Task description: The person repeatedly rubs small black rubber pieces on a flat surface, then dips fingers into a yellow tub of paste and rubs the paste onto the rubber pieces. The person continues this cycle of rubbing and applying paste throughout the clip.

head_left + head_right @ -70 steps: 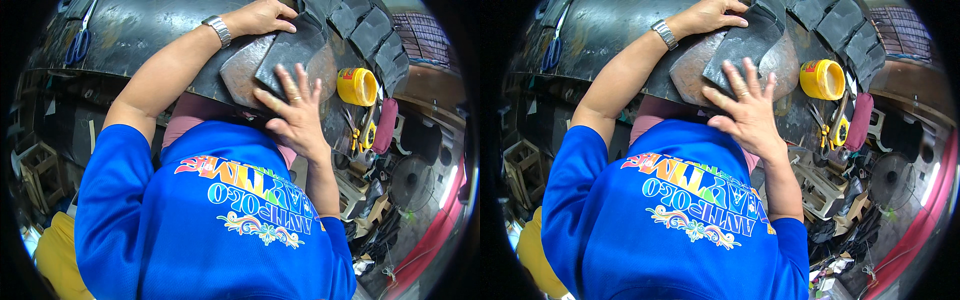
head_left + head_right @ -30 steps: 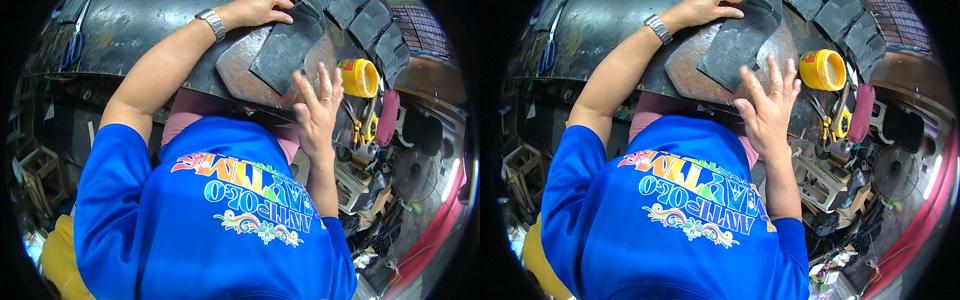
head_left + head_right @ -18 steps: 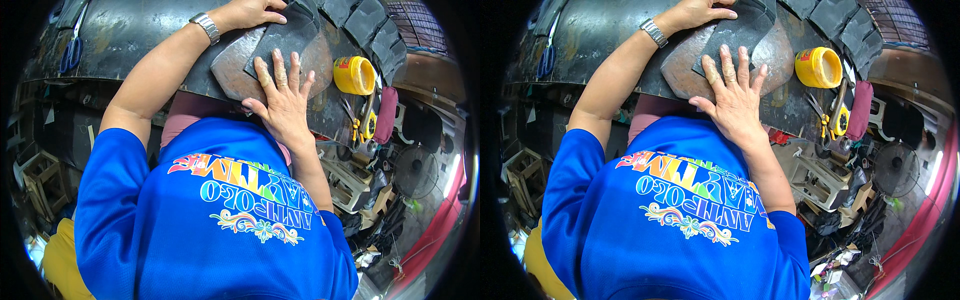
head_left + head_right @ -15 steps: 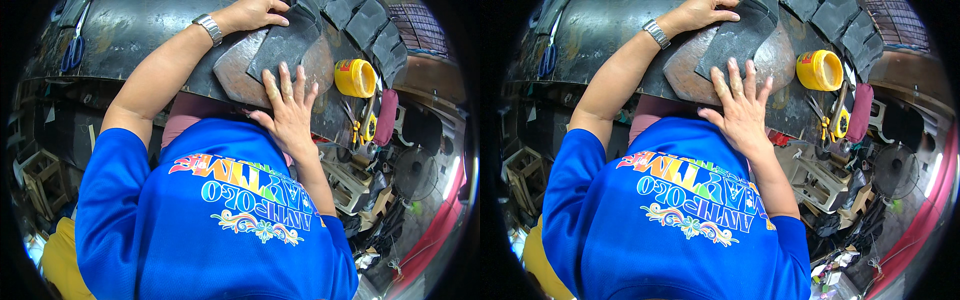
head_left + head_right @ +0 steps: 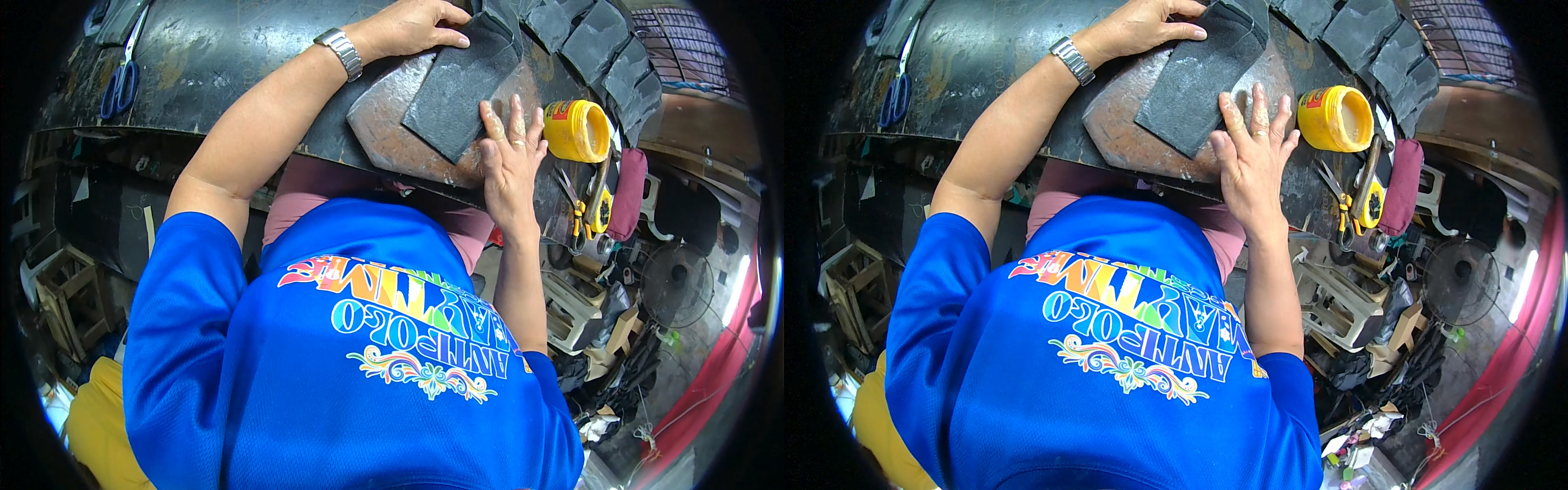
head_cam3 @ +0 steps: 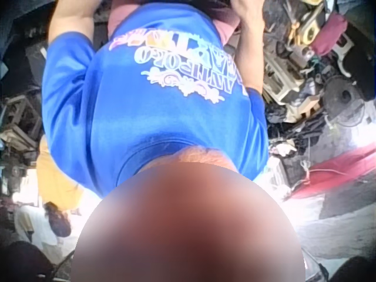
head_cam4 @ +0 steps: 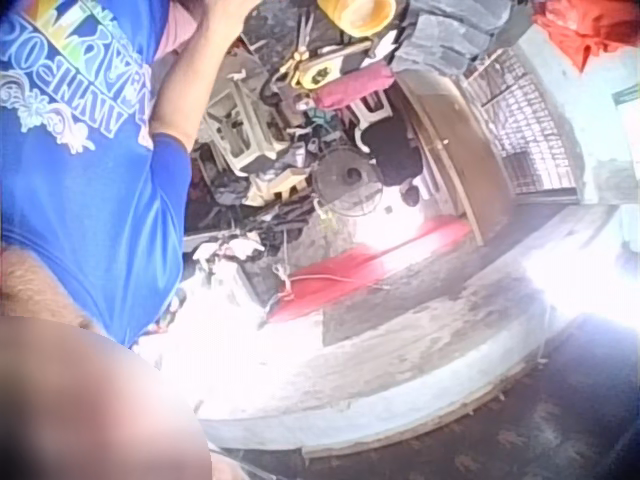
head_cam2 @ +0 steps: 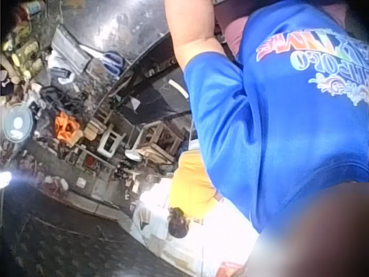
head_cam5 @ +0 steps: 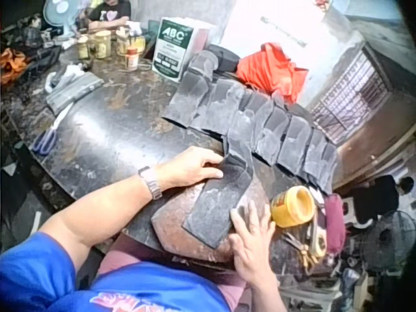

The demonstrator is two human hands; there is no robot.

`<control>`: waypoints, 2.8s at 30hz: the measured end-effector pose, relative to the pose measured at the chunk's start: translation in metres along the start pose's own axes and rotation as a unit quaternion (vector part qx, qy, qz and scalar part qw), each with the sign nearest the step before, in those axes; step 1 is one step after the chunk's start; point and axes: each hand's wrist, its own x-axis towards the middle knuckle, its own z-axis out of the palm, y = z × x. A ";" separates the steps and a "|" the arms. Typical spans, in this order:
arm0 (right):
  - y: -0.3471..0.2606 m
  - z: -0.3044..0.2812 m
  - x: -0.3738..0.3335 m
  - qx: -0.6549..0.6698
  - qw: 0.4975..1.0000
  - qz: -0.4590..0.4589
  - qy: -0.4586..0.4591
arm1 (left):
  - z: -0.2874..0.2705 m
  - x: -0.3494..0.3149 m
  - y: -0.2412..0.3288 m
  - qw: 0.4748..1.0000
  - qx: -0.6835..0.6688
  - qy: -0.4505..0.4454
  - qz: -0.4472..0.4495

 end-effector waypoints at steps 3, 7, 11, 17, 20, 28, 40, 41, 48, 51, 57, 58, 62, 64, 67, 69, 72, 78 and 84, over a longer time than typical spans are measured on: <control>0.002 0.006 0.009 -0.006 1.000 0.028 -0.003 | 0.001 0.001 -0.002 1.000 0.007 -0.004 0.002; -0.005 0.006 0.014 -0.190 0.980 -0.035 0.038 | 0.002 0.001 -0.003 1.000 0.009 -0.007 -0.017; -0.016 0.001 0.019 -0.240 0.964 -0.098 0.063 | 0.000 0.000 -0.001 0.999 0.030 -0.016 -0.025; -0.024 -0.015 0.026 -0.262 0.957 -0.119 0.024 | -0.001 0.000 -0.001 0.995 0.077 -0.034 -0.048; -0.009 -0.038 0.030 -0.156 0.985 -0.059 0.039 | 0.000 -0.001 0.001 0.998 0.054 -0.012 -0.028; 0.009 0.011 0.013 0.483 0.832 0.084 0.259 | -0.004 -0.001 0.019 0.996 0.079 -0.010 -0.030; 0.008 0.029 0.006 0.453 0.838 0.009 0.304 | -0.035 0.014 0.074 0.961 -0.197 0.185 -0.060; 0.007 0.030 0.006 0.444 0.844 0.003 0.301 | -0.053 0.018 0.068 0.953 -0.205 0.213 -0.063; 0.009 0.032 0.004 0.401 0.858 -0.031 0.321 | -0.170 0.033 0.011 0.948 -0.162 0.267 -0.061; 0.009 0.032 0.006 0.378 0.874 -0.039 0.304 | -0.192 0.041 -0.025 0.944 -0.142 0.284 -0.085; 0.008 0.032 0.008 0.389 0.872 -0.010 0.296 | -0.198 0.041 -0.098 0.937 -0.083 0.305 -0.151; 0.008 0.032 0.008 0.385 0.875 -0.009 0.294 | -0.196 0.039 -0.108 0.932 -0.066 0.322 -0.156; 0.008 0.031 0.007 0.372 0.883 -0.016 0.286 | -0.191 0.030 -0.131 0.915 -0.008 0.370 -0.163; 0.008 0.031 0.009 0.353 0.890 -0.028 0.287 | -0.189 0.026 -0.131 0.913 0.020 0.379 -0.150; 0.008 0.031 0.011 0.346 0.886 -0.044 0.305 | -0.186 0.022 -0.111 0.890 0.117 0.425 -0.117; 0.008 0.032 0.011 0.357 0.883 -0.046 0.301 | -0.172 0.018 -0.085 0.890 0.098 0.430 -0.118; 0.009 0.033 0.008 0.383 0.882 -0.037 0.271 | -0.130 0.017 -0.039 0.924 0.048 0.362 -0.114; 0.010 0.035 0.002 0.327 0.895 -0.046 0.300 | -0.014 0.023 0.035 0.991 -0.081 -0.021 -0.102; 0.013 0.012 -0.028 0.374 0.852 -0.046 0.365 | 0.073 0.048 0.064 0.977 -0.061 -0.194 -0.067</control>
